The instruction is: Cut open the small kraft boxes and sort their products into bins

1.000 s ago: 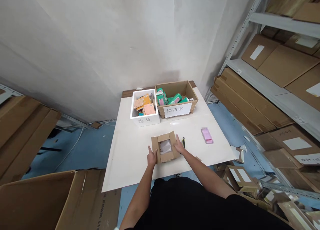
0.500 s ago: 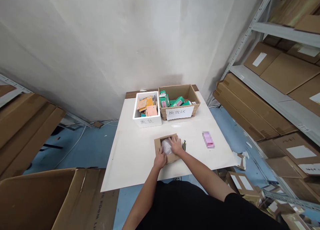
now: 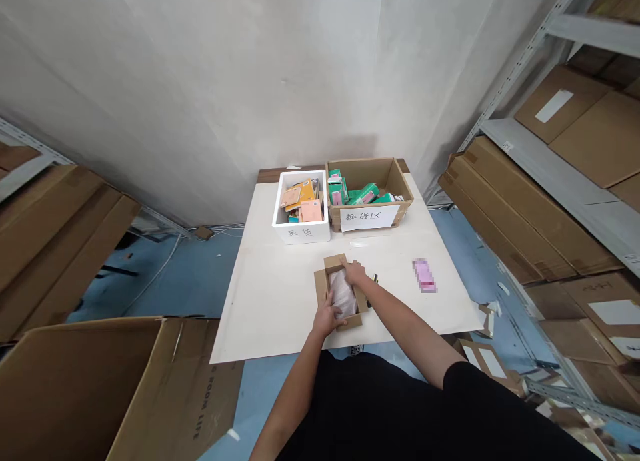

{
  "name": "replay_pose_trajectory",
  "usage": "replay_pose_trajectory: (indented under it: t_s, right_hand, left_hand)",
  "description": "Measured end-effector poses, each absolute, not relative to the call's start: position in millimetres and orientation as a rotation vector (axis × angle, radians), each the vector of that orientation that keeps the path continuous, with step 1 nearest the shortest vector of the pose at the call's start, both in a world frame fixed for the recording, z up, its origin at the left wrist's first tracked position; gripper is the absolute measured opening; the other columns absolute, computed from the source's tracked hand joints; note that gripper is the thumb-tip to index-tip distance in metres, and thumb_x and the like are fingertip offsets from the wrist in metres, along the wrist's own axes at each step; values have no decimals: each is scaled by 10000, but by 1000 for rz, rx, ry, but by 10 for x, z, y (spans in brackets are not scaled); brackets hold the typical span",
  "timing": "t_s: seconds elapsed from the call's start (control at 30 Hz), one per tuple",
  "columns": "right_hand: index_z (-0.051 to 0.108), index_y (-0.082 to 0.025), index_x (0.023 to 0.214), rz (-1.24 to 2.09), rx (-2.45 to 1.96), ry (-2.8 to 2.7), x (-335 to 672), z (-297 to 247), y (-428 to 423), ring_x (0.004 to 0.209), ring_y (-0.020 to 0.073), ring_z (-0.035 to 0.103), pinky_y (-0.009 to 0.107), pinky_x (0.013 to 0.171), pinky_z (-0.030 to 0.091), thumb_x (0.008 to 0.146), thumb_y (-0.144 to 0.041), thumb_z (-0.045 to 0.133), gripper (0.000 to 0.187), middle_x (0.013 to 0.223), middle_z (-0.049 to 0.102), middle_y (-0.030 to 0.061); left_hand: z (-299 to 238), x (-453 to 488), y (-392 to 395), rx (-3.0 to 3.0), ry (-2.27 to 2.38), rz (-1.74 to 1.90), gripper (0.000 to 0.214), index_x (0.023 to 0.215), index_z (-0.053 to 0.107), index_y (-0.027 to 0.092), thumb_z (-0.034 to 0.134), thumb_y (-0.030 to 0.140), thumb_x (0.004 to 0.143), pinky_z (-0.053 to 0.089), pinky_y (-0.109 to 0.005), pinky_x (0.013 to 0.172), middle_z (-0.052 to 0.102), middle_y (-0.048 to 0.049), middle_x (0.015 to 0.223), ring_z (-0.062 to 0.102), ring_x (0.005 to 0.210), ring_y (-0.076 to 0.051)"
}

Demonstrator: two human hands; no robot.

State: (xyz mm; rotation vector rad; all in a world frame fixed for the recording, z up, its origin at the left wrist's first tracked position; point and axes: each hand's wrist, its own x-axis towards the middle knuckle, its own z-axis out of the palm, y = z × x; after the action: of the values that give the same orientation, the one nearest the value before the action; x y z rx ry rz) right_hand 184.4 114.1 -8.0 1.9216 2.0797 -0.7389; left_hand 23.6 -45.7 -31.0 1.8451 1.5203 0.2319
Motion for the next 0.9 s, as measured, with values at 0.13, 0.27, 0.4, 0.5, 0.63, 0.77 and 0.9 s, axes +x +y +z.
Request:
replay_pose_trajectory:
  t_s: [0.13,0.27,0.4,0.5,0.63,0.77,0.9]
  right_hand:
    - [596,-137,1456,-320,1961,2491,1850,-152,764,1283,338,515,473,1094,402,940,-140,593,516,1356,595,227]
    - [747,-148,1164,-338,1658,2712,1660,-243,565,1236,315,530,485,1194,341,960,-109,529,301,1221,672,177]
    - [773,-117,1140,-576,1385,2602,1477,-361,610,1348,325,509,437,1269,274,892,-84,617,295,1237,710,182]
    - [726,-49,1261,-726,1399,2421,1530,-476,711,1351,347,536,420,1207,371,863,-79,659,404,1329,683,231]
    - [403,-102,1630,-730,1465,2325,1647,-642,859,1494,371,419,450,1189,403,867,-128,686,814,1629,444,237]
    - [246,-200,1705,-790,1482,2252,1576,-856,921,1608,340,234,444,1272,287,816,-194,747,1021,1752,253,151]
    - [258,-173,1702,-832,1540,2199,1462,-1034,926,1624,389,161,499,1290,212,763,-319,818,1102,1760,198,190]
  left_hand:
    - [-391,271,-488,1809,1522,304,151,735,806,203,923,287,691,212,-590,1324,270,-30,1764,72,1651,-393]
    - [-382,308,-512,1852,1551,333,103,742,810,217,880,293,735,199,-601,1325,355,-39,1731,87,1651,-382]
    - [-378,334,-555,1877,1610,342,148,781,821,212,840,357,801,230,-567,1319,390,-72,1712,157,1642,-365]
    - [-428,342,-589,1860,1615,362,185,780,819,205,856,385,795,261,-574,1300,405,-88,1702,199,1631,-374]
    - [-501,359,-626,1828,1588,474,186,762,813,200,870,374,791,266,-566,1300,408,-88,1700,224,1624,-380]
    - [-538,368,-663,1803,1611,507,193,778,807,202,866,385,798,296,-554,1286,368,-77,1723,226,1625,-365]
    - [-569,363,-692,1809,1649,496,160,775,797,206,870,348,790,317,-560,1268,378,-70,1718,242,1619,-369]
